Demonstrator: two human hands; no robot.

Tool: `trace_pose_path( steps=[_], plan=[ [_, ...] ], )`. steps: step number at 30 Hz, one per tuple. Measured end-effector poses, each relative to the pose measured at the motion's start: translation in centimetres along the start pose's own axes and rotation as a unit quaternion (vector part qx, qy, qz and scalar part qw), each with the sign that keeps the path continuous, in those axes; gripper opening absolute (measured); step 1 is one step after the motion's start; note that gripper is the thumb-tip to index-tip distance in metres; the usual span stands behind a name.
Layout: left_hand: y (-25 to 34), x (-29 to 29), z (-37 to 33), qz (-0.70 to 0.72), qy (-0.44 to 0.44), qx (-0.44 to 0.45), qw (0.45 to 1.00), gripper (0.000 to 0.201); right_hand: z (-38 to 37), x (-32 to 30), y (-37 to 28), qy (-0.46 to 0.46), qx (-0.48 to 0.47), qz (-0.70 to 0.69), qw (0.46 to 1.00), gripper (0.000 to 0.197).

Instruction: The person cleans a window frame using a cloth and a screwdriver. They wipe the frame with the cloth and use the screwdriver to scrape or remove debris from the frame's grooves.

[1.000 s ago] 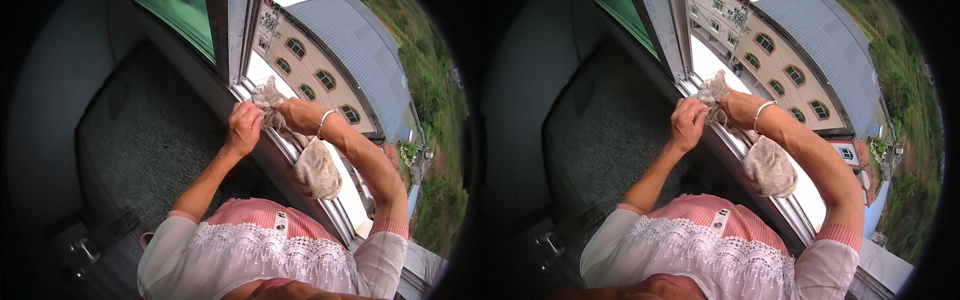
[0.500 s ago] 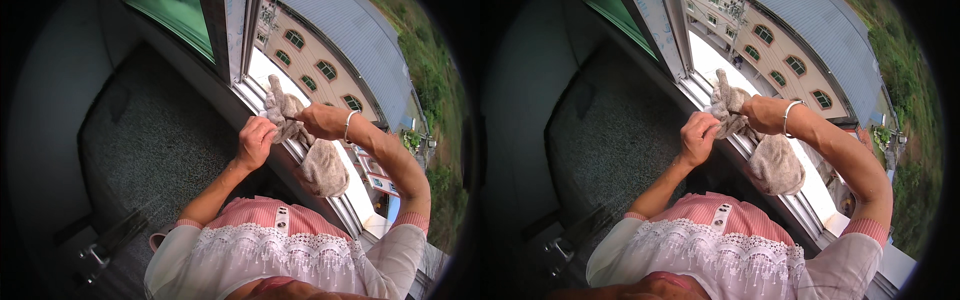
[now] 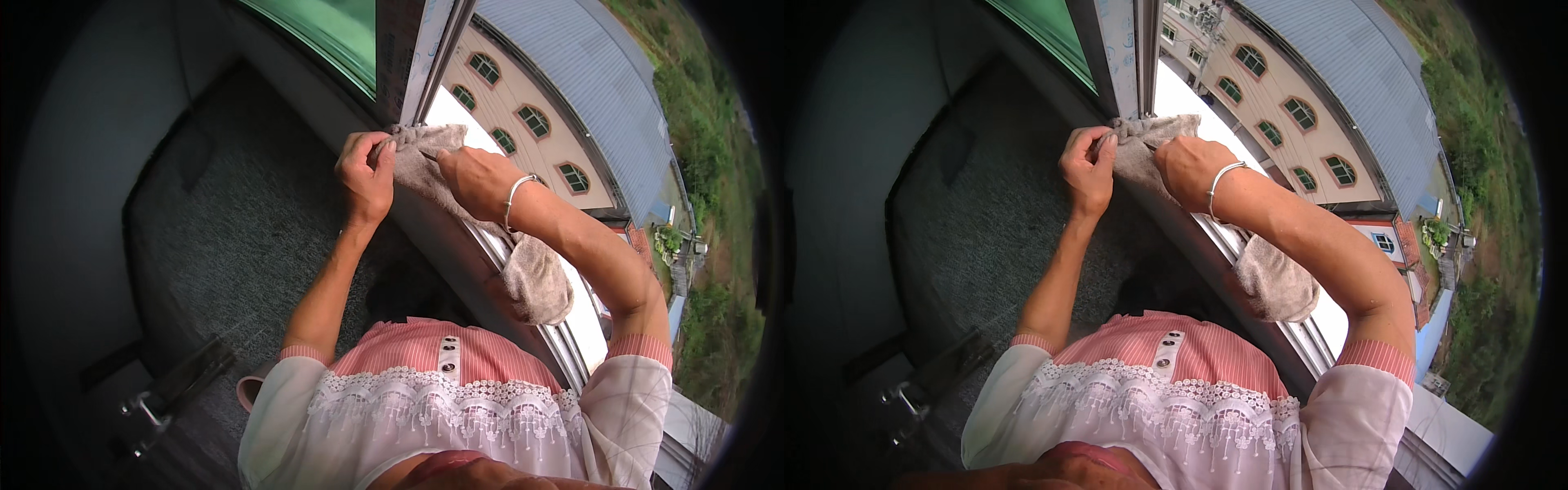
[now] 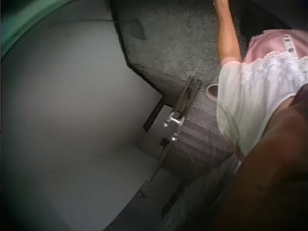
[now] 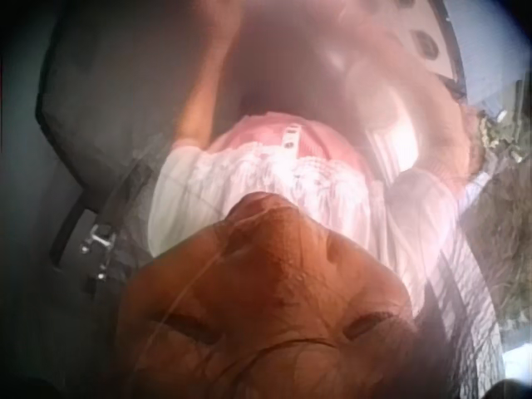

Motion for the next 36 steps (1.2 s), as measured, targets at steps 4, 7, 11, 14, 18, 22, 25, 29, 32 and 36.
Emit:
trace_pose_path(
  steps=[4, 7, 11, 14, 18, 22, 25, 29, 32, 36],
  plan=[
    [0.6, 1.6, 1.9, -0.048, -0.004, 0.082, 0.996, 0.018, -0.7, -1.0, -0.8, -0.039, -0.038, 0.029, 0.998, 0.015],
    [2.6, 2.1, 4.8, 0.007, -0.099, 0.047, 0.994, 0.017, 3.8, 0.4, 0.4, 0.001, -0.022, -0.035, 0.999, 0.015],
    [5.7, 4.9, 13.3, 0.151, -0.205, 0.051, 0.966, 0.021, 13.9, 2.7, 1.7, -0.138, 0.056, -0.068, 0.986, 0.03],
    [5.5, 4.7, 11.8, 0.131, -0.156, 0.06, 0.977, 0.021, 14.5, 5.2, 0.7, -0.055, 0.066, -0.052, 0.995, 0.041],
    [1.1, 2.4, 2.9, -0.042, -0.009, 0.104, 0.994, 0.021, 2.5, 4.8, -1.3, 0.102, 0.058, -0.009, 0.993, 0.027],
    [-1.0, 1.6, -0.9, -0.064, -0.047, 0.123, 0.989, 0.021, -1.6, 3.7, -3.4, 0.097, -0.043, 0.089, 0.99, 0.024],
    [-0.3, 1.7, 0.4, -0.077, -0.04, 0.109, 0.99, 0.022, 0.3, 4.8, -0.9, 0.133, -0.021, -0.076, 0.988, 0.035],
    [-0.9, 1.2, 0.9, -0.071, -0.021, 0.094, 0.993, 0.024, 4.3, 4.0, -3.3, 0.016, 0.073, -0.621, 0.78, 0.032],
    [-0.5, 1.4, 0.9, -0.065, -0.023, 0.107, 0.992, 0.025, 3.9, 5.4, -2.3, -0.04, 0.052, -0.917, 0.393, 0.02],
    [-0.3, 1.9, 0.7, -0.067, -0.034, 0.134, 0.988, 0.029, 2.3, 6.4, -3.6, -0.018, 0.057, -0.945, 0.321, 0.014]
  ],
)
Point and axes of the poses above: each hand's wrist, its own z-axis away from the middle knuckle, its own x-axis out of the palm, y = z × x, the point moved 1 cm from there along -z, towards the middle knuckle, and after that the axes turned 2 degrees about -y, right-handed, at the moved point
